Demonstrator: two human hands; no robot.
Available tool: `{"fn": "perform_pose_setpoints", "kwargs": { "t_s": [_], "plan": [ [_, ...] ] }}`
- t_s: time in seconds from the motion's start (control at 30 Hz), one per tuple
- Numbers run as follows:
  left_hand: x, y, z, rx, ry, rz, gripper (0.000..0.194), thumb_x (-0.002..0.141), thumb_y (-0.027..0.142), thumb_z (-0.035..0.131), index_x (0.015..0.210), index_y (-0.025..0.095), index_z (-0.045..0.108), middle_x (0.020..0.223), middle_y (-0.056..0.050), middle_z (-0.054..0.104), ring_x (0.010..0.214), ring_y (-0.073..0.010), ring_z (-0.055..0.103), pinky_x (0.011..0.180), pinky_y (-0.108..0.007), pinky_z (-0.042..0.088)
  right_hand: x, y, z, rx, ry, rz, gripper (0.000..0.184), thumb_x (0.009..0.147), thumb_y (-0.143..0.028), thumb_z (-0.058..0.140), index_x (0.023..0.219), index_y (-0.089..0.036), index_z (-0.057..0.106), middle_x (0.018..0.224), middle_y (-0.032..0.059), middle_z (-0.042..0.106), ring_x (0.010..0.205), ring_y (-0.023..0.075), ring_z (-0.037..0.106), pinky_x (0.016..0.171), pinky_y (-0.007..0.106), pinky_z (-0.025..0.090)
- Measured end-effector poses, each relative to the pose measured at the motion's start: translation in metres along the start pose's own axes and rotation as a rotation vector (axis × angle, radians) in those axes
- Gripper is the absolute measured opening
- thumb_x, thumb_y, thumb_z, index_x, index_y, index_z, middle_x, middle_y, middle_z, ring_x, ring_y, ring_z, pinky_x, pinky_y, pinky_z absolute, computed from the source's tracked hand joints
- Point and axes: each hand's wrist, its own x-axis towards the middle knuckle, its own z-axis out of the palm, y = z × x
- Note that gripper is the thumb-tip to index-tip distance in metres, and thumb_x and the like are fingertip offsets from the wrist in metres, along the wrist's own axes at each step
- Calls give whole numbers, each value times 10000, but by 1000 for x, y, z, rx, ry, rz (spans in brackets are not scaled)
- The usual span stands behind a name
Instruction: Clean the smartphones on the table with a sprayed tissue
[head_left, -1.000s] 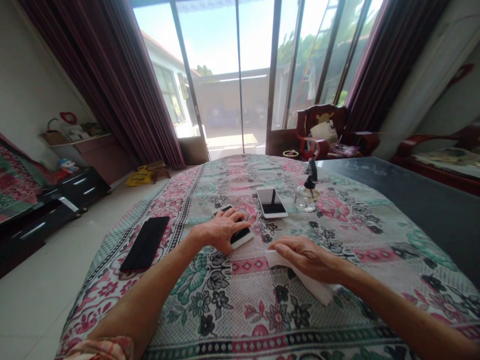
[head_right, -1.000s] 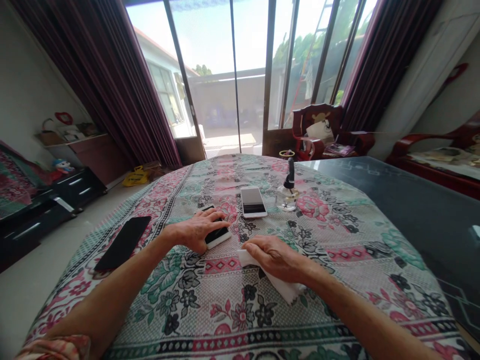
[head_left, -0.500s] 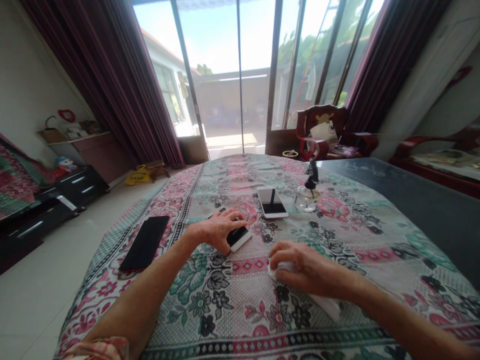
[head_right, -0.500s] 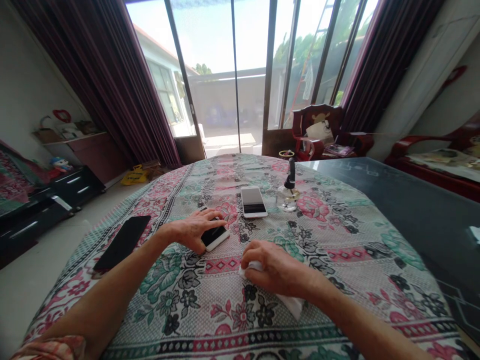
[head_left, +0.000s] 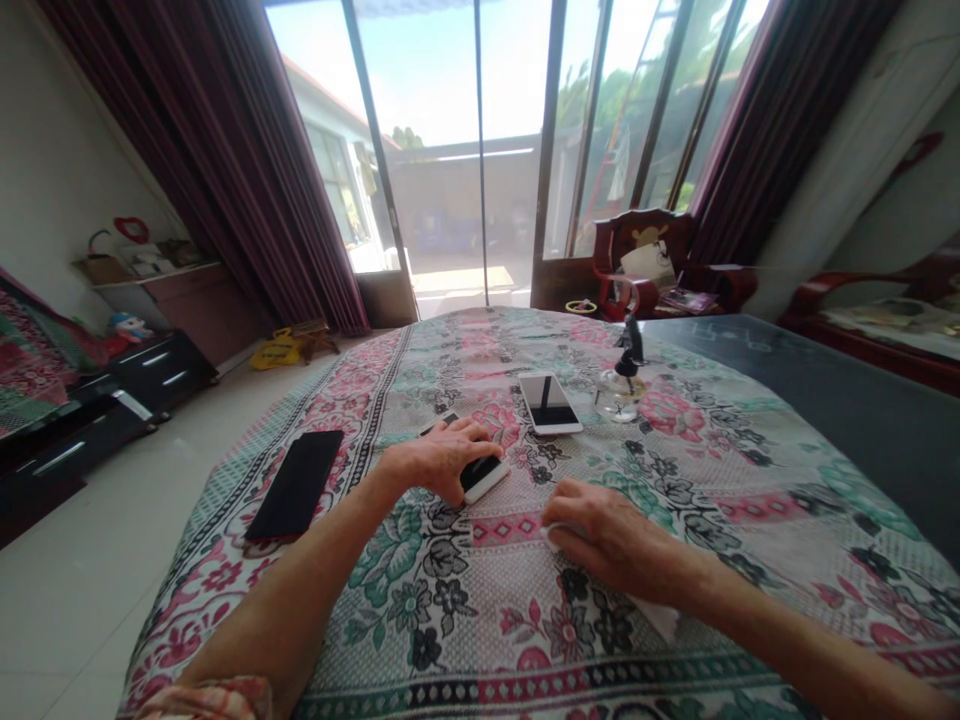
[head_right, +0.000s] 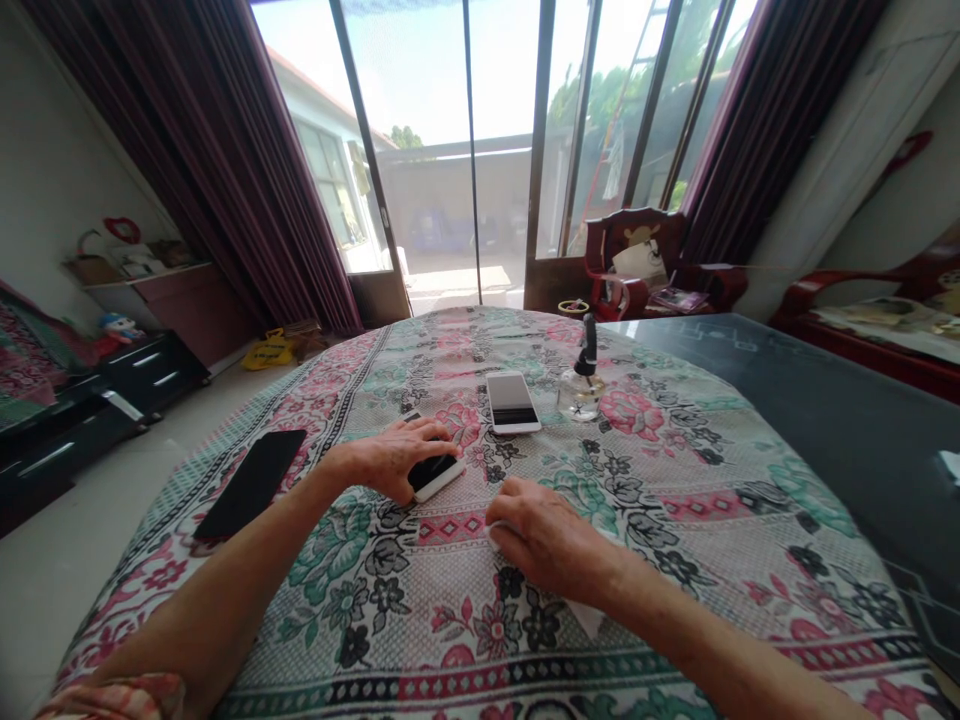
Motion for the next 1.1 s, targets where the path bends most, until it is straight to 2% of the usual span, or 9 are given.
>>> {"fn": "perform_pose_setpoints", "kwargs": {
  "t_s": [0.23,0.43,0.57,0.77,0.9,1.1],
  "plan": [
    [-1,-6,3,10,-2,-18,785,584,292,716,1317,337,439,1326,-62,465,1245,-339,360,1047,-595,252,48,7,17,114,358,-148,89,823,-139,548,835,-177,628,838,42,592,755,151,564,703,295,456],
    [-1,-11,5,8,11,-31,763,579,336,720,1295,329,458,1281,-64,485,1172,-318,411,1014,-557,308,78,6,25,109,529,-76,30,806,-176,591,777,-173,592,806,47,598,750,170,565,717,321,453],
    [-1,-9,8,47,41,-67,809,556,330,720,1315,305,440,1251,-95,489,1158,-337,415,1003,-587,298,79,13,31,136,566,-55,51,811,-170,572,763,-173,591,798,48,607,738,170,569,707,314,451],
    [0,-3,15,73,48,-34,816,560,304,689,1328,280,413,1310,-123,453,1223,-376,351,994,-647,263,74,16,32,171,589,-29,54,794,-163,574,767,-170,620,772,42,618,729,166,585,715,303,461],
    [1,-1,14,83,76,-27,798,546,317,685,1304,259,442,1248,-137,484,1162,-368,395,959,-607,320,72,15,29,184,583,9,62,787,-169,571,752,-173,622,774,44,639,729,166,595,712,299,462],
    [-1,-6,8,30,95,-1,741,537,316,693,1248,257,494,1163,-102,508,1084,-326,450,936,-518,363,71,25,28,178,484,112,62,802,-201,564,803,-180,622,783,37,670,730,170,614,710,302,461]
  ]
}}
